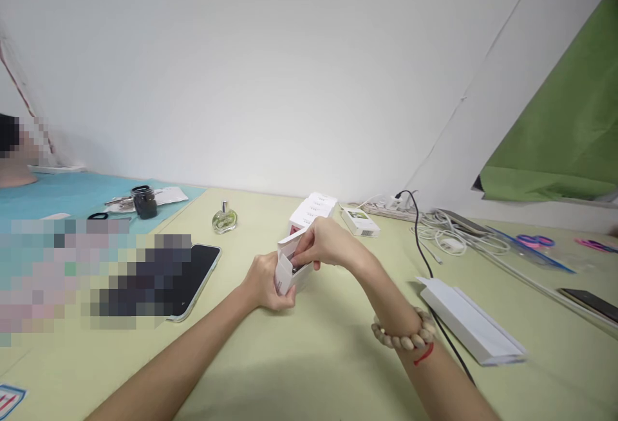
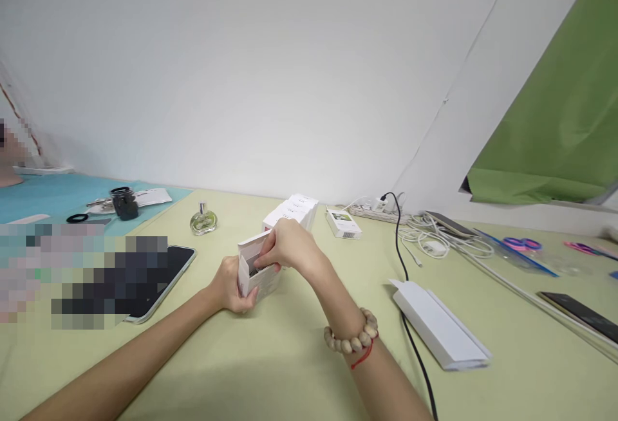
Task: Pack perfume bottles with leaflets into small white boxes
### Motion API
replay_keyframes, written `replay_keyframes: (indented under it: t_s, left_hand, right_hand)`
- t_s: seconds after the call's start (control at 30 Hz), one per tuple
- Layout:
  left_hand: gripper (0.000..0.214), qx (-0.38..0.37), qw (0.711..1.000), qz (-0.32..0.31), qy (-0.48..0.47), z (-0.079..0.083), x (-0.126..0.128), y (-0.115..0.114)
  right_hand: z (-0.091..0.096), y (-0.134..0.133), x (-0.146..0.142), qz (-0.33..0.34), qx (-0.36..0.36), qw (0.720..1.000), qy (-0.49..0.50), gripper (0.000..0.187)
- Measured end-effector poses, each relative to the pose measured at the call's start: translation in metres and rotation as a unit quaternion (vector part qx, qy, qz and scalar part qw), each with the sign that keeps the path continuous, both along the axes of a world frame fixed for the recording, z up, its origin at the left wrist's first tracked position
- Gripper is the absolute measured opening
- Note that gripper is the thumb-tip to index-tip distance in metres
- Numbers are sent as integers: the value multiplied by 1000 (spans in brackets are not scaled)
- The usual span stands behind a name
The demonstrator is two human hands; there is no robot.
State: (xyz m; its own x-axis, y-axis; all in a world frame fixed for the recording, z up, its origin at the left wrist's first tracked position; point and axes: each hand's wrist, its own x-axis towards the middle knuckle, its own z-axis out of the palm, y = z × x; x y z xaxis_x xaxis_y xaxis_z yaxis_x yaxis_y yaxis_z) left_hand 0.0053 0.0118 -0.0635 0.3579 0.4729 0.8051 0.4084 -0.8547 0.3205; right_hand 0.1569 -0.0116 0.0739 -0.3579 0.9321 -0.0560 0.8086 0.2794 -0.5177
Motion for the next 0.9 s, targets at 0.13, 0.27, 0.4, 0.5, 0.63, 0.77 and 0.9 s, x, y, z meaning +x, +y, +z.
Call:
replay_keyframes:
  t_s: [0.13,0.27,0.4,0.5,0.63,0.77,0.9]
  left_hand:
    - [34,-2,1000,-9,5,0,0,0]
    - [29,0,1000,-4,-2,1,0,0]
    - [23,16,1000,-14,-6,2,0,0]
    - [25,19,1000,-16,-7,3,0,-1]
    - [25,21,1000,-10,1,2,0,0]
    - [26,30,1000,-6,-2,1,0,0]
    - [27,37,999,-6,-2,2,0,0]
  right_hand:
    - [-2,1,-1,0,5,1000,-4,21]
    - [10,-5,1,-6,20,1000,-12,28]
    - [31,-11,19,-71,67,995,-2,31]
    - [34,-3,39,-149,90,985,-20,24]
    - [15,22,55,-215,-49,968,-119,47]
    - [-2,38,50,-217,-181,942,-181,47]
    - [0,36,47,-224,-197,935,-194,21]
